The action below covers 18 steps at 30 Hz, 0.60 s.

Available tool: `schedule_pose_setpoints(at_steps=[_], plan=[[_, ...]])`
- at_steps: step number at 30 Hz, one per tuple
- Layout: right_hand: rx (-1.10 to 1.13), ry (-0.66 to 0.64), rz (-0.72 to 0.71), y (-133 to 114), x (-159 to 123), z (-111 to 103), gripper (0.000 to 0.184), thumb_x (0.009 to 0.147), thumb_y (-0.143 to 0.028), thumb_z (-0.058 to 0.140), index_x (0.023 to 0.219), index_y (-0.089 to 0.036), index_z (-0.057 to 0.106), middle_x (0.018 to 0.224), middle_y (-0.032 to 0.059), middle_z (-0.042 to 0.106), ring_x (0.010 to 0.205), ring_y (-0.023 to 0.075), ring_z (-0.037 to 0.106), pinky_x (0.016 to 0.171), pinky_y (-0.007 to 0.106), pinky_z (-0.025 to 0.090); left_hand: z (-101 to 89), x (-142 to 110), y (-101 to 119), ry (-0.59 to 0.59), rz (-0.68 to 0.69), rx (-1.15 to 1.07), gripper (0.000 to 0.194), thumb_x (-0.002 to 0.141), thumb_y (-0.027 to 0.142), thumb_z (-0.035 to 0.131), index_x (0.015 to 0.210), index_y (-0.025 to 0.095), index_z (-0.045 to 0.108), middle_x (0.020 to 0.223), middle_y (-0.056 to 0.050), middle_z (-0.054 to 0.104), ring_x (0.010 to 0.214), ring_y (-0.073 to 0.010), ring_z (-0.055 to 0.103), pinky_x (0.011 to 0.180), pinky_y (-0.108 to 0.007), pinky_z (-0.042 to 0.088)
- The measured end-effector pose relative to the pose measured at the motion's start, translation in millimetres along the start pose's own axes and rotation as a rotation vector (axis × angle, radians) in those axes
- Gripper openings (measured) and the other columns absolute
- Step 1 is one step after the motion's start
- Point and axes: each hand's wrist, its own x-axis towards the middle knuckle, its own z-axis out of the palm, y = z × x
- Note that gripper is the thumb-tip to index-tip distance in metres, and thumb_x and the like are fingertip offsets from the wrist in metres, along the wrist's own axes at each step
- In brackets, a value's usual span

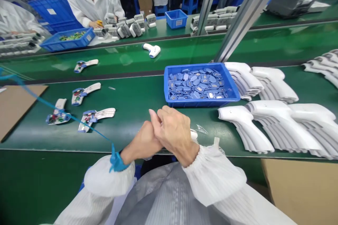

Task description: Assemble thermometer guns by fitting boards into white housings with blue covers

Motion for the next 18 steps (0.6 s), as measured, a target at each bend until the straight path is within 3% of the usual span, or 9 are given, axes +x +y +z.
schedule_pose_setpoints(at_steps=[3, 6, 9, 14, 18], plan=[[-0.028, 0.084, -0.118, 5, -2, 1, 0.046, 0.099, -0.026, 0.051, 0.056, -0.02, 0.039, 0.056, -0.0023, 0.045, 0.053, 0.0097, 0.039, 0.054, 0.03, 0.024, 2.8, 0, 1, 0.058, 0.037, 0.216, 0.015, 0.081, 0.02, 0.058, 0.091, 0.014, 0.067, 0.077, -0.011, 0.071, 0.063, -0.0223, 0.061, 0.058, -0.032, 0.036], [0.0, 0.169, -0.058, 9, -1, -10, 0.048, 0.1, -0.027, 0.051, 0.056, -0.02, 0.035, 0.054, -0.0032, 0.041, 0.052, 0.0088, 0.036, 0.054, 0.029, 0.025, 2.1, 1, 6, 0.039, 0.059, 0.127, 0.022, 0.083, 0.026, 0.061, 0.102, 0.016, 0.066, 0.085, -0.01, 0.073, 0.067, -0.0224, 0.064, 0.06, -0.031, 0.04], [-0.031, 0.115, -0.038, 4, 2, -16, 0.048, 0.101, -0.034, 0.052, 0.057, -0.02, 0.037, 0.054, -0.0029, 0.042, 0.053, 0.0096, 0.038, 0.055, 0.03, 0.025, 1.9, 0, 10, 0.015, 0.118, 0.058, 0.021, 0.086, 0.027, 0.06, 0.102, 0.015, 0.067, 0.087, -0.01, 0.074, 0.067, -0.0217, 0.065, 0.061, -0.031, 0.042], [0.006, 0.142, -0.118, -2, 10, -4, 0.05, 0.101, -0.029, 0.047, 0.054, -0.02, 0.034, 0.052, -0.0018, 0.042, 0.051, 0.0102, 0.036, 0.054, 0.031, 0.024, -1.7, 1, 7, 0.117, 0.054, 0.331, 0.024, 0.076, 0.019, 0.061, 0.098, 0.012, 0.068, 0.082, -0.014, 0.073, 0.069, -0.0288, 0.066, 0.062, -0.035, 0.041], [0.014, 0.194, -0.018, -3, 14, -5, 0.051, 0.102, -0.032, 0.048, 0.054, -0.02, 0.035, 0.051, -0.0025, 0.041, 0.051, 0.0093, 0.035, 0.054, 0.03, 0.025, -10.8, 1, 5, 0.091, 0.064, 0.102, 0.026, 0.084, 0.028, 0.062, 0.107, 0.017, 0.064, 0.091, -0.009, 0.074, 0.074, -0.0242, 0.067, 0.065, -0.031, 0.044]])
